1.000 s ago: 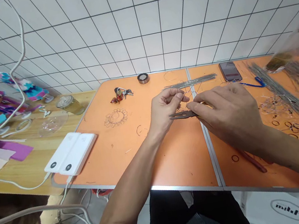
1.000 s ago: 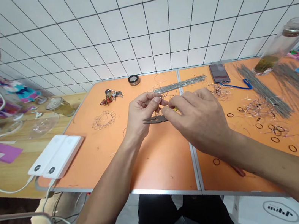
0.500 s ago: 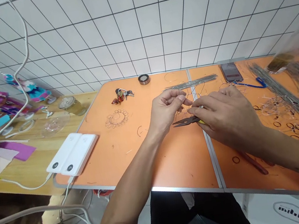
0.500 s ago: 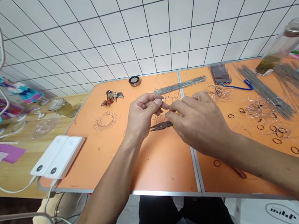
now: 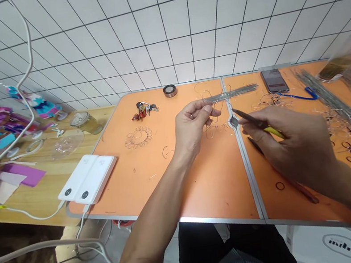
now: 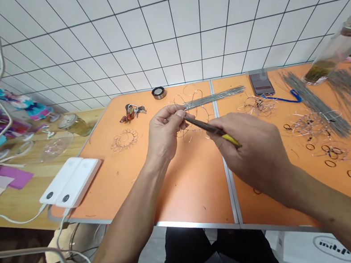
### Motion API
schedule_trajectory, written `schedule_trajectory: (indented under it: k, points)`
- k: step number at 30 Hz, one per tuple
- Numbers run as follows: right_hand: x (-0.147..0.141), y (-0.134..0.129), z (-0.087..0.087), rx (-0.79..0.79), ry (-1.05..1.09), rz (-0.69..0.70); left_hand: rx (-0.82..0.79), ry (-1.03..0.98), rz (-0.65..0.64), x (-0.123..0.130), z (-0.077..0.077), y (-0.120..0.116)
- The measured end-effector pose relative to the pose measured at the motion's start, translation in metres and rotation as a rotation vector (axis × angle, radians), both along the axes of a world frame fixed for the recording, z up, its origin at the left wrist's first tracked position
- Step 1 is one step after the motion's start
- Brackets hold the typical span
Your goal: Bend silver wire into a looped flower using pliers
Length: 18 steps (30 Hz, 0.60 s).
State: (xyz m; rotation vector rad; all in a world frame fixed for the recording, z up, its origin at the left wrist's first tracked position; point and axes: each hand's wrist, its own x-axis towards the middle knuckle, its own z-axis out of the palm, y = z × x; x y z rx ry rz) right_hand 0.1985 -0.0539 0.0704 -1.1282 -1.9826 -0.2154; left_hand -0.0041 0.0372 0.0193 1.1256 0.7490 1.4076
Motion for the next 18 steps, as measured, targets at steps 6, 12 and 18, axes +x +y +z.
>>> schedule_trajectory:
  k: [6, 12, 18]
  points:
    - [-0.006, 0.002, -0.012, -0.056, 0.109, -0.015, -0.049, -0.079, 0.002, 0.0, 0.0, 0.001]
    - [-0.005, 0.01, 0.0, -0.035, 0.115, -0.055, -0.092, -0.088, -0.033, -0.002, -0.004, 0.003]
    - [0.02, 0.033, 0.019, -0.009, -0.245, -0.113, -0.058, -0.013, -0.036, -0.002, -0.003, 0.001]
